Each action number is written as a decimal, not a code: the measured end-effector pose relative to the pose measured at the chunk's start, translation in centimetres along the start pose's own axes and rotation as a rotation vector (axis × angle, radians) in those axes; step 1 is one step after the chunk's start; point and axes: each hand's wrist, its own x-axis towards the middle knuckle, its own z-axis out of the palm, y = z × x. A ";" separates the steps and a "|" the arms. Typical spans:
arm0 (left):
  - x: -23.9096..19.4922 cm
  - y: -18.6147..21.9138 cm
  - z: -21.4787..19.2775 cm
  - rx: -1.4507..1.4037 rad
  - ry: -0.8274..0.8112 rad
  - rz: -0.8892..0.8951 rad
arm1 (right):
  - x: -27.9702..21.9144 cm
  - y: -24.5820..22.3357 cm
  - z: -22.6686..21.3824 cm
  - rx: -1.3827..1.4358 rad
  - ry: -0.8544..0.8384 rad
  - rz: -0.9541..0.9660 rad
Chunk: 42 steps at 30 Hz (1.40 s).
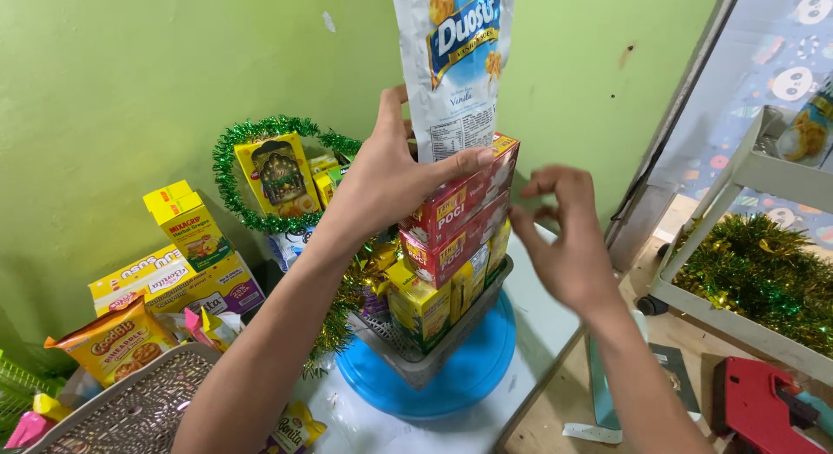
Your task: Assembling a decorative gift hamper with snacks and tinsel on a rotating base
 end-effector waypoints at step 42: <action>2.4 -13.2 -2.1 0.855 0.044 0.648 | -10.1 10.1 -3.4 -0.544 -0.056 0.039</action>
